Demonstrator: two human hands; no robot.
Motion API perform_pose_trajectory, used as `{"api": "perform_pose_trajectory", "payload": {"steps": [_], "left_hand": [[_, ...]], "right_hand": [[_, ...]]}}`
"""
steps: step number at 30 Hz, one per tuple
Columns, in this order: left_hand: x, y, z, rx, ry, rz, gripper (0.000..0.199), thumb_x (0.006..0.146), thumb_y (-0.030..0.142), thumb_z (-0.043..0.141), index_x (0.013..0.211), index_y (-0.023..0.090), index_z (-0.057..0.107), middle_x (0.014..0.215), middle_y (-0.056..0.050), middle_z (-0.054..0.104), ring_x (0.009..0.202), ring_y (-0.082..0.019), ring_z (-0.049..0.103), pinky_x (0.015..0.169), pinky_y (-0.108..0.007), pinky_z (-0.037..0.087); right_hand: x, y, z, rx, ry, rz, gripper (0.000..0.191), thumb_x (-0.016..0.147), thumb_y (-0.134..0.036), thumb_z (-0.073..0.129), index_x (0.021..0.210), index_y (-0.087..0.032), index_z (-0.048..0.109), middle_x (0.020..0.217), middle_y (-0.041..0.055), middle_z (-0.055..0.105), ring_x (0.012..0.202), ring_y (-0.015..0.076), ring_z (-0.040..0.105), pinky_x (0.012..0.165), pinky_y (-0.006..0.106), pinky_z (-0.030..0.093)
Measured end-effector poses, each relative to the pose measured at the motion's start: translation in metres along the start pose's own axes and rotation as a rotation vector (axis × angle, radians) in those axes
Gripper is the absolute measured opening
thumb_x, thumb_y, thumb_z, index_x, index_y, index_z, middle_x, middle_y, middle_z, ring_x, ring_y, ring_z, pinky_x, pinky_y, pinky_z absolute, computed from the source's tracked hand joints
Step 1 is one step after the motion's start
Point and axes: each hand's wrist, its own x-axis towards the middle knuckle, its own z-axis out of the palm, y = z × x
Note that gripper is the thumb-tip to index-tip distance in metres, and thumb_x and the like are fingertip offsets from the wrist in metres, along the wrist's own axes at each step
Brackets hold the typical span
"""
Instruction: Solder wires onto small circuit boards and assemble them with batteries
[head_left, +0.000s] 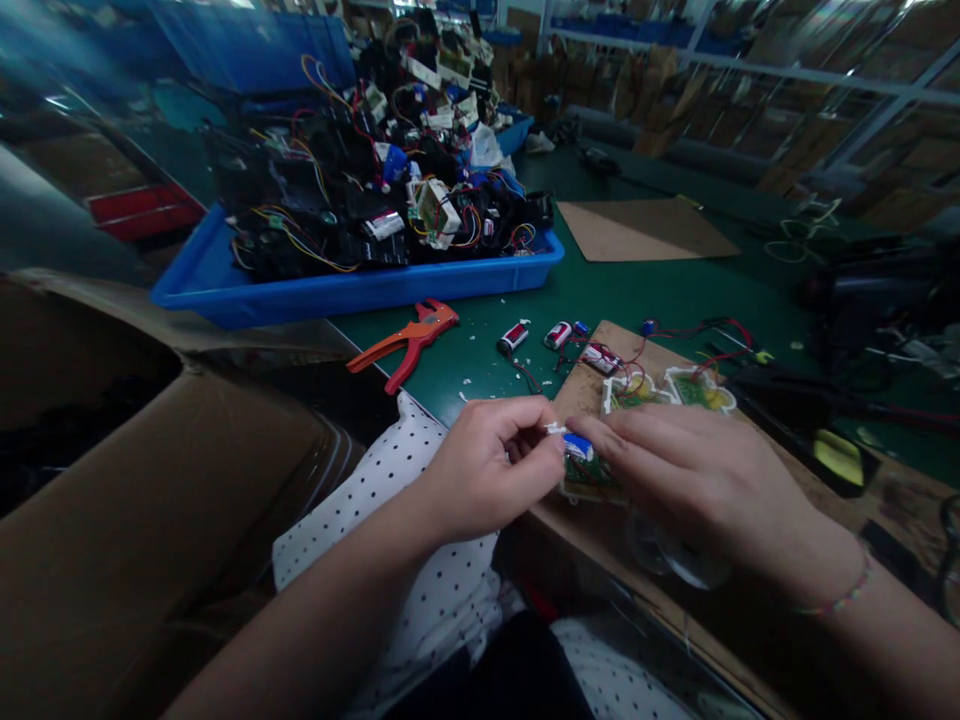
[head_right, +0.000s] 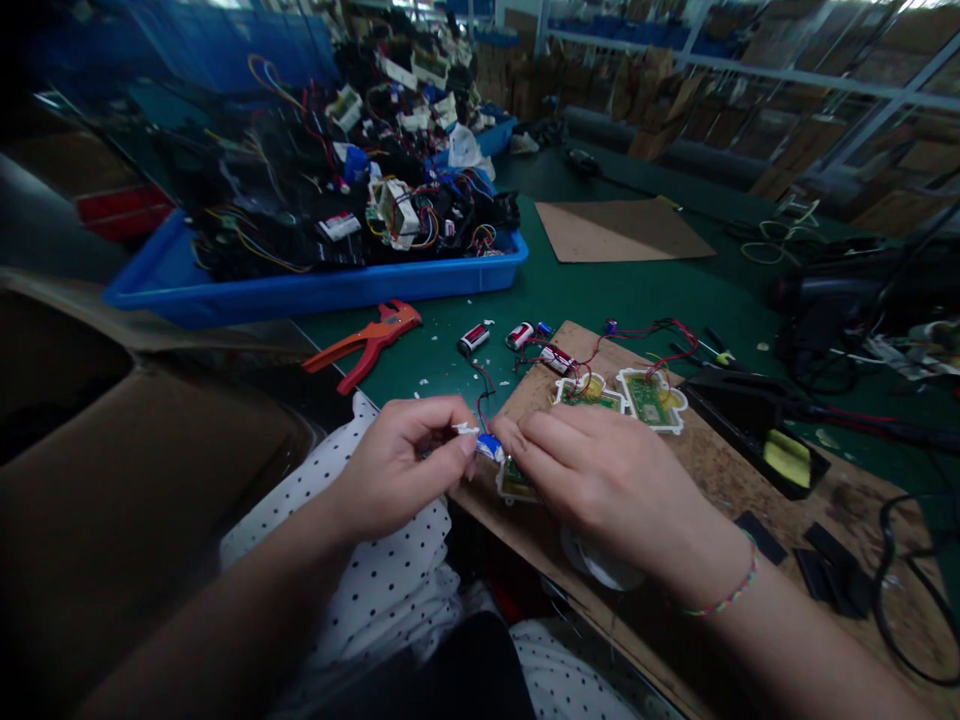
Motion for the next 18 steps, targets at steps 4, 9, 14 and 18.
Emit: {"api": "perform_pose_trajectory", "payload": {"steps": [4,9,14,18], "left_hand": [[0.001,-0.004,-0.002,-0.14,-0.003,-0.134,0.016,0.087,0.023,0.056,0.072,0.017,0.055,0.063,0.002,0.059,0.052,-0.009,0.052,0.047,-0.021,0.035],[0.013,-0.016,-0.021,0.03,0.249,-0.206,0.019,0.084,0.022,0.052,0.065,0.018,0.055,0.056,0.003,0.058,0.047,-0.009,0.051,0.048,-0.021,0.039],[0.022,-0.029,-0.04,0.153,0.288,-0.273,0.043,0.095,0.034,0.044,0.055,0.019,0.048,0.046,0.003,0.052,0.042,-0.01,0.049,0.049,-0.023,0.04],[0.026,-0.043,-0.049,0.309,0.264,-0.305,0.048,0.098,0.045,0.042,0.06,0.019,0.054,0.052,0.001,0.058,0.047,-0.012,0.053,0.052,-0.025,0.04]], "right_hand": [[-0.003,-0.001,0.007,0.151,-0.001,0.083,0.028,0.095,-0.012,0.054,0.122,-0.011,0.063,0.089,0.0087,0.07,0.076,0.0168,0.063,0.063,0.03,0.046],[0.002,-0.001,0.001,0.476,0.194,0.494,0.011,0.094,-0.015,0.06,0.099,-0.02,0.068,0.089,0.0022,0.069,0.08,0.0122,0.064,0.069,0.025,0.048],[0.011,0.0,-0.003,0.625,0.041,0.68,0.025,0.101,-0.03,0.05,0.081,-0.02,0.062,0.081,0.0015,0.063,0.075,0.013,0.058,0.067,0.029,0.043],[0.013,-0.006,0.011,0.593,-0.031,0.656,0.023,0.101,-0.031,0.048,0.097,-0.019,0.067,0.092,0.0042,0.069,0.083,0.0153,0.062,0.074,0.03,0.047]]}}
